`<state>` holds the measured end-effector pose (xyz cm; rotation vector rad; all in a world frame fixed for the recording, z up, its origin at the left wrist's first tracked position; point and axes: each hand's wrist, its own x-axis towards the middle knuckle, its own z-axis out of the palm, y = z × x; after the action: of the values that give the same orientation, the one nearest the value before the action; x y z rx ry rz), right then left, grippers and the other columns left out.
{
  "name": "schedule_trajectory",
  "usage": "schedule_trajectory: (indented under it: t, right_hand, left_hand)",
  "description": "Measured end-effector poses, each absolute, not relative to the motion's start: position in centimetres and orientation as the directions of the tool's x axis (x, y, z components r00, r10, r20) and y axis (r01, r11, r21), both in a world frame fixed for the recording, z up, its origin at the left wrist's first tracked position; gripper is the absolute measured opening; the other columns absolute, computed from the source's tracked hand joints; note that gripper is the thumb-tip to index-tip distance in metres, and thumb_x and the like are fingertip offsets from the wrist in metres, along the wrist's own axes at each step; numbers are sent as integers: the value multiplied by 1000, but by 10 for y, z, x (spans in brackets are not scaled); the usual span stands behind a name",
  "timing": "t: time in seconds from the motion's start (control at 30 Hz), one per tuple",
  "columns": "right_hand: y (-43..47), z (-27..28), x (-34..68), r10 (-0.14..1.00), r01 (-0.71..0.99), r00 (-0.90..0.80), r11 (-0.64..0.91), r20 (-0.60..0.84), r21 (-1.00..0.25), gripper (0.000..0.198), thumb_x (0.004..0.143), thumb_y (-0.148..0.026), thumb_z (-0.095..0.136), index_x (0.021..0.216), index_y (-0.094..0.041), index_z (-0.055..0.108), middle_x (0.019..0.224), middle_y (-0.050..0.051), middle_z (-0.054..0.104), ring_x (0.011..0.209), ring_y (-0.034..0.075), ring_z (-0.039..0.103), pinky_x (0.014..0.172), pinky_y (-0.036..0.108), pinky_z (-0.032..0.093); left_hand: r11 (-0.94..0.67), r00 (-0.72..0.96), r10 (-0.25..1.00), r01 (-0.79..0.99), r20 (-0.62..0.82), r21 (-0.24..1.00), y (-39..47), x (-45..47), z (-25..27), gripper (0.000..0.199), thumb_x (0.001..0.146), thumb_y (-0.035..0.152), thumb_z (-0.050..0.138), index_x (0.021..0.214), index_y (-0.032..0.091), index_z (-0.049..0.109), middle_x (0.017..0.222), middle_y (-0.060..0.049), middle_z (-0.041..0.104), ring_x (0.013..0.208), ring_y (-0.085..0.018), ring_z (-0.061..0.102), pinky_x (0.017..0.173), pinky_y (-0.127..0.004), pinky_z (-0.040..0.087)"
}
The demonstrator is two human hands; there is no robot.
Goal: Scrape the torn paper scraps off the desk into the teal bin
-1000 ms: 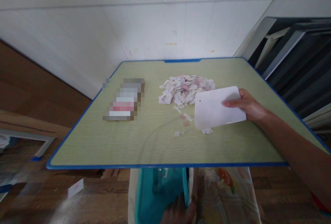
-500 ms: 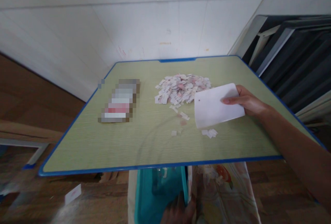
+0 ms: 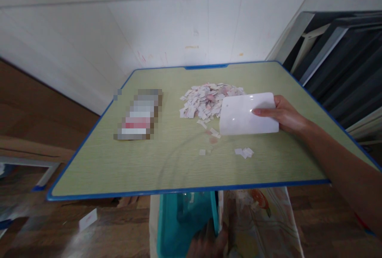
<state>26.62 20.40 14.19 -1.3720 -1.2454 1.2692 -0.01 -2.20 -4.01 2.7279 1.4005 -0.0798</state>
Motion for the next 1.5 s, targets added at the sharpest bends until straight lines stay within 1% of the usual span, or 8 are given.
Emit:
schedule_trajectory:
  t: [0.27, 0.47, 0.6, 0.8, 1.03, 1.13, 1.37, 1.5]
  right_hand:
    - [203, 142, 270, 994, 76, 45, -98, -95, -992, 15, 55, -21, 67, 68, -17, 62, 62, -2, 63, 48, 9, 54, 43, 19, 41]
    - [202, 147, 277, 993, 127, 34, -121, -117, -985, 12, 54, -20, 67, 63, -15, 61, 56, -3, 61, 43, 8, 52, 39, 18, 38]
    - [200, 151, 281, 990, 159, 34, -141, -137, -977, 11, 54, -20, 67, 61, -15, 61, 51, -3, 59, 39, 9, 50, 35, 18, 35]
    - [197, 151, 279, 993, 75, 86, -92, -85, -993, 12, 54, -19, 67, 65, -17, 61, 57, -2, 61, 43, 9, 52, 38, 19, 39]
    - [197, 151, 283, 992, 196, 24, -124, -122, -973, 12, 53, -21, 67, 63, -16, 62, 54, -2, 60, 41, 9, 51, 36, 19, 37]
    - [197, 151, 284, 996, 172, 43, -85, -79, -981, 12, 54, -20, 67, 65, -18, 62, 54, -2, 61, 41, 9, 51, 36, 18, 37]
    - [196, 152, 287, 992, 250, -44, -102, -116, -963, 12, 54, -20, 67, 64, -16, 64, 56, -2, 62, 42, 9, 52, 36, 17, 37]
    - [194, 155, 290, 997, 178, -19, -75, -80, -981, 13, 54, -18, 67, 66, -17, 64, 61, 0, 64, 46, 11, 55, 39, 19, 40]
  left_hand:
    - [-623, 624, 774, 781, -106, 51, -20, -2, -37, 50, 63, 12, 58, 107, 27, 40, 82, -4, 58, 59, -17, 56, 46, -25, 45]
    - [-590, 595, 800, 803, -73, 79, -22, -1, -41, 50, 63, 14, 58, 107, 29, 40, 83, -4, 58, 61, -17, 56, 47, -26, 45]
    - [-597, 600, 797, 800, -73, 53, -22, 0, -43, 47, 64, 11, 56, 105, 29, 41, 80, -3, 57, 60, -17, 56, 47, -26, 45]
    - [-606, 608, 789, 794, -91, 47, -21, -1, -40, 49, 62, 9, 56, 105, 28, 41, 80, -3, 57, 57, -17, 55, 44, -25, 45]
    - [-618, 617, 784, 786, -66, 5, -19, 0, -33, 53, 59, 4, 56, 105, 28, 43, 83, -4, 58, 60, -17, 56, 45, -25, 46]
    - [-605, 605, 795, 796, -46, 12, -20, 0, -32, 54, 58, 5, 57, 105, 29, 43, 83, -4, 58, 60, -17, 55, 45, -25, 45]
    - [-632, 630, 770, 775, -100, 23, -17, -2, -30, 51, 60, 6, 55, 105, 28, 42, 84, -4, 58, 58, -16, 55, 45, -24, 45]
    - [-631, 629, 768, 775, -118, 32, -17, -3, -29, 51, 61, 5, 55, 106, 27, 42, 83, -5, 58, 57, -17, 56, 44, -25, 45]
